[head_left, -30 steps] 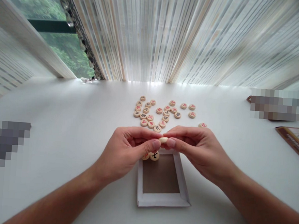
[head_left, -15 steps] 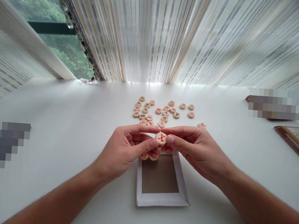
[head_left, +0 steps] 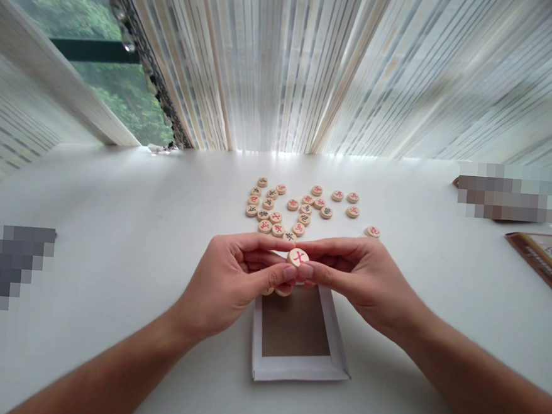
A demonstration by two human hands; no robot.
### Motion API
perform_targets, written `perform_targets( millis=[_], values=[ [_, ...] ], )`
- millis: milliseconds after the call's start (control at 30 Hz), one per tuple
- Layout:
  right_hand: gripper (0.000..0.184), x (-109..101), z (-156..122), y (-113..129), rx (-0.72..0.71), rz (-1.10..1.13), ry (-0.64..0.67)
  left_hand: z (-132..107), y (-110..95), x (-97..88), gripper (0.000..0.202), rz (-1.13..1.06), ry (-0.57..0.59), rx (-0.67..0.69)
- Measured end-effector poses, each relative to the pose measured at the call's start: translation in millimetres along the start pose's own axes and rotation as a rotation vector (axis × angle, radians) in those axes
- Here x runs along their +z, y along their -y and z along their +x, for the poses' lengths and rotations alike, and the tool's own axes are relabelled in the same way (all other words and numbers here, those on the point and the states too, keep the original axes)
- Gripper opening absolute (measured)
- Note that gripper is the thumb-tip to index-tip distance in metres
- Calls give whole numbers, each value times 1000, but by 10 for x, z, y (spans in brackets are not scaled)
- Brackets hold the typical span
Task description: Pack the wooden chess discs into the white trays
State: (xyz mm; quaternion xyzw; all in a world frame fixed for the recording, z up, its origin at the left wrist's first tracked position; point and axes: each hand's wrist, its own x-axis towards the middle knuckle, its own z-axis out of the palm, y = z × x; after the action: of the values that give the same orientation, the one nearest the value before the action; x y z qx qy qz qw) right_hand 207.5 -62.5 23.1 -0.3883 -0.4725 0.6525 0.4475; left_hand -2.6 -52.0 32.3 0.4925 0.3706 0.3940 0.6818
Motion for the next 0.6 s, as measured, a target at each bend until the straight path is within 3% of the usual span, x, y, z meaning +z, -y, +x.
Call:
perform_targets(
  millis=[233,433,600],
  values=[
    [45,28,5,2,29,-46,-76,-20,48,45,31,119,-33,128],
    [36,40,9,9,53,-65,-91,-64,101,18,15,482,-48,366],
    [28,15,-9,-17,42,-54,-63,-71,68,25,15,504,19,386]
  ],
)
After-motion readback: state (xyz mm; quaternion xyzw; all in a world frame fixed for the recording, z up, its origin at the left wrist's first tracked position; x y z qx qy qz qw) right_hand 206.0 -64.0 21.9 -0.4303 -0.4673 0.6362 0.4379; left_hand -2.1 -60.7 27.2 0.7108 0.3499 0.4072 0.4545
